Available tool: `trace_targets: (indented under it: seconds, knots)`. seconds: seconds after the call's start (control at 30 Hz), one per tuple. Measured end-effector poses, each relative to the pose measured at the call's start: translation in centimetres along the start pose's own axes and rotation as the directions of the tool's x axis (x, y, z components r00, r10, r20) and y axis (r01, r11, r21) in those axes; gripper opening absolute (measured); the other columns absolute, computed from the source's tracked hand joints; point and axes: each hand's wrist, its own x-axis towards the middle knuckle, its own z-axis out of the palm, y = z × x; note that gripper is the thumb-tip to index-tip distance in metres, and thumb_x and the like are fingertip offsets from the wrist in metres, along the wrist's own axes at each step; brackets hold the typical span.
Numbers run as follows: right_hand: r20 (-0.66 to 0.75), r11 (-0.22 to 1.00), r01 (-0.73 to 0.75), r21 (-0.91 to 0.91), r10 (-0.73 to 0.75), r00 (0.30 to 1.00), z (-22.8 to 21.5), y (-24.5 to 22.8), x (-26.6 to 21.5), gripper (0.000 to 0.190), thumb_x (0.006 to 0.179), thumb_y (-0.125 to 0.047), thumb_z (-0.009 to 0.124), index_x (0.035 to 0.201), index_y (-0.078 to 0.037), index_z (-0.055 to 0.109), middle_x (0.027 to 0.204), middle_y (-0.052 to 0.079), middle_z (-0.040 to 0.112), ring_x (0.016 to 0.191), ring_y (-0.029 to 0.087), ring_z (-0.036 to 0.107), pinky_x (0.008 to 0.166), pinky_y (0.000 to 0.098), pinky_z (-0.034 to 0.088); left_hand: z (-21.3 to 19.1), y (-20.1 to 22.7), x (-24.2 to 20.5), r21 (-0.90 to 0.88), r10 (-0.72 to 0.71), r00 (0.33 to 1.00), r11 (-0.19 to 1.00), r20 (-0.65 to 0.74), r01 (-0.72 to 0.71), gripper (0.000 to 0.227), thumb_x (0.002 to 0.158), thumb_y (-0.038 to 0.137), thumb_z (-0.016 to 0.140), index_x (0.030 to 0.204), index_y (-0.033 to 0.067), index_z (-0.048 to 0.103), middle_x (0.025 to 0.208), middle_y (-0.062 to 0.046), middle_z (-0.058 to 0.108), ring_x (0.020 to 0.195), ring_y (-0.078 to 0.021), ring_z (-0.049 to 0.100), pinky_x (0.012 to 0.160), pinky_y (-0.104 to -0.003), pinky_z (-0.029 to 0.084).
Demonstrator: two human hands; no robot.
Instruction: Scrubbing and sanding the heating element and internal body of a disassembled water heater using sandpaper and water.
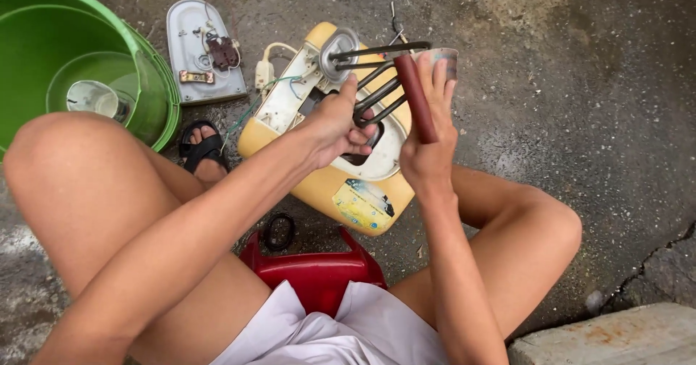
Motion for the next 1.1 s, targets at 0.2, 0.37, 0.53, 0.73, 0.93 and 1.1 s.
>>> trace_targets:
  seconds: [0.2,0.37,0.53,0.73,0.93,1.1]
  knots:
    - [0.14,0.993,0.099,0.059,-0.106,0.984,2.4,-0.8,-2.9,0.051,0.104,0.002,0.032,0.147,-0.011,0.056,0.153,0.007,0.055,0.15,0.034,0.039,0.129,0.0482,0.018,-1.0,0.0,-0.7,0.006,-0.036,0.999,0.999,0.02,0.036,0.067,0.105,0.061,0.018,0.093,0.004,0.051,0.061,-0.008,0.05,0.04,-0.0111,0.038,0.067,-0.052,0.064]
    - [0.019,0.995,0.097,-0.036,-0.097,0.995,-0.8,-0.4,1.5,0.052,0.107,0.001,0.026,0.151,-0.009,0.053,0.157,0.011,0.049,0.152,0.038,0.03,0.129,0.0513,0.02,-1.2,-0.8,-0.5,-0.028,-0.081,0.99,0.996,0.112,0.084,0.065,0.104,0.065,0.018,0.098,0.009,0.049,0.064,-0.002,0.048,0.042,-0.009,0.036,0.069,-0.05,0.064]
    - [0.163,0.98,0.198,0.021,-0.199,0.966,0.9,-2.7,-1.8,0.051,0.103,0.006,0.033,0.144,-0.011,0.059,0.153,0.006,0.054,0.148,0.039,0.042,0.126,0.0556,0.025,-1.8,-0.9,-1.3,-0.065,-0.117,0.986,0.99,0.118,0.125,0.067,0.103,0.068,0.021,0.097,0.0068,0.049,0.061,-0.006,0.047,0.041,-0.0123,0.04,0.076,-0.055,0.063]
    - [0.203,0.976,0.208,-0.061,-0.192,0.96,0.0,-4.3,-1.9,0.05,0.1,0.011,0.039,0.141,-0.006,0.062,0.156,0.003,0.051,0.149,0.032,0.042,0.127,0.0491,0.025,-2.3,-1.7,-1.9,-0.13,-0.168,0.964,0.972,0.207,0.197,0.069,0.101,0.071,0.02,0.091,0.0088,0.048,0.059,-0.003,0.045,0.042,-0.0145,0.042,0.074,-0.054,0.062]
    - [0.211,0.981,0.191,-0.045,-0.178,0.961,0.3,-5.6,-1.9,0.062,0.09,0.022,0.038,0.139,-0.006,0.064,0.157,0.001,0.05,0.151,0.03,0.039,0.127,0.0465,0.023,-3.3,-2.4,-2.6,-0.19,-0.209,0.957,0.95,0.203,0.248,0.065,0.101,0.072,0.024,0.087,0.0113,0.044,0.058,-0.002,0.042,0.043,-0.0146,0.04,0.076,-0.055,0.061]
    - [0.229,0.98,0.197,-0.037,-0.183,0.956,0.7,-5.7,-0.8,0.067,0.086,0.027,0.036,0.14,-0.003,0.062,0.158,0.002,0.049,0.152,0.029,0.038,0.127,0.0462,0.023,-3.2,-0.5,-3.9,-0.044,-0.158,0.977,0.985,0.141,0.166,0.058,0.097,0.074,0.029,0.091,0.0159,0.034,0.056,-0.002,0.047,0.045,-0.016,0.045,0.077,-0.054,0.06]
